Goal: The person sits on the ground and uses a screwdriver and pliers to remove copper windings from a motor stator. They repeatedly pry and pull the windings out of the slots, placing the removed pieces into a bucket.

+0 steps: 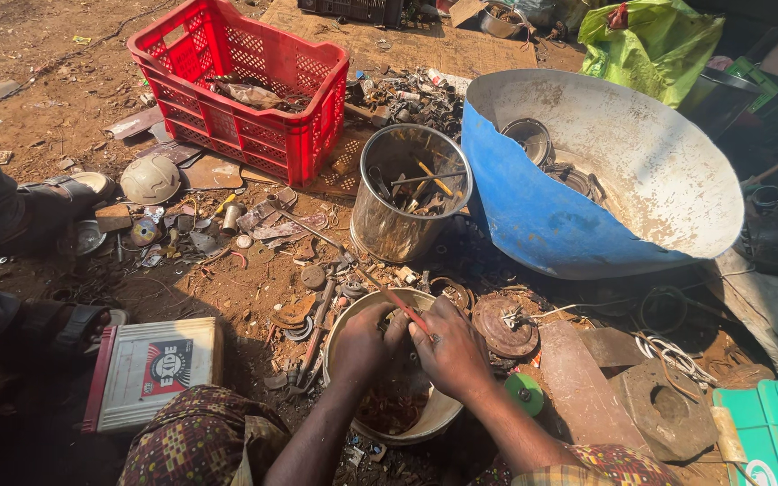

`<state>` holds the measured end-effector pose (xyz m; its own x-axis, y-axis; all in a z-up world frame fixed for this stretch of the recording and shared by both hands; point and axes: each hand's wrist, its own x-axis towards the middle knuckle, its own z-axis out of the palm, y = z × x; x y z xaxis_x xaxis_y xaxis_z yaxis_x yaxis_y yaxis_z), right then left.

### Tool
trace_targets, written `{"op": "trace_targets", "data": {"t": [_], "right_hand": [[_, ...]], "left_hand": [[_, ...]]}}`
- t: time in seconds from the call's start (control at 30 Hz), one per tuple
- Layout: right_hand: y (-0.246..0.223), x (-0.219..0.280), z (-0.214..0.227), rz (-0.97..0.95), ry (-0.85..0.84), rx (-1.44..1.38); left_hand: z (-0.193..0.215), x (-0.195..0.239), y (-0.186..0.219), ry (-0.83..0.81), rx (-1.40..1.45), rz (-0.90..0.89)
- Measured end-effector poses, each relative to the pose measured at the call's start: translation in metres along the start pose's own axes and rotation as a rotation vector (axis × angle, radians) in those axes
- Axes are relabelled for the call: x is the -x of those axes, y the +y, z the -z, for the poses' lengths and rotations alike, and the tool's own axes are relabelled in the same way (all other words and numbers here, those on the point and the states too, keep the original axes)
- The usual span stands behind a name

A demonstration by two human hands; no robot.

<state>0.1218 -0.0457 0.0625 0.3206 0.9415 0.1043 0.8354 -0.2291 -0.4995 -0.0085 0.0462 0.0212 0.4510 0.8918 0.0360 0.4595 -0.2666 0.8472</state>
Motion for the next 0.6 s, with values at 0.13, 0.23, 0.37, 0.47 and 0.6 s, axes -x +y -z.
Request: {"op": "trace_targets", "data": {"t": [0.13,0.23,0.37,0.47,0.6], "right_hand": [[-0.008,-0.001,0.0,0.016,0.058,-0.088],[-0.006,-0.006,0.016,0.078,0.025,-0.078],[-0.01,-0.001,0.025,-0.015,-0.021,0.02],[-0.016,0.001,0.017,-0.076,0.004,-0.001],[-0.008,0.007,0.012,0.218,0.078,0.19]], "left_hand": [[0.0,0.001,0.001,0.062,0.071,-0.055],[0.009,-0.008,0.001,-0.042,0.142,-0.034],[0.004,-0.005,0.002,-0.052,0.123,0.028],[-0.003,-0.004,0.005,0.073,0.048,-0.026],[-0.004,0.0,0.005,0.007,-0.051,0.08]]}}
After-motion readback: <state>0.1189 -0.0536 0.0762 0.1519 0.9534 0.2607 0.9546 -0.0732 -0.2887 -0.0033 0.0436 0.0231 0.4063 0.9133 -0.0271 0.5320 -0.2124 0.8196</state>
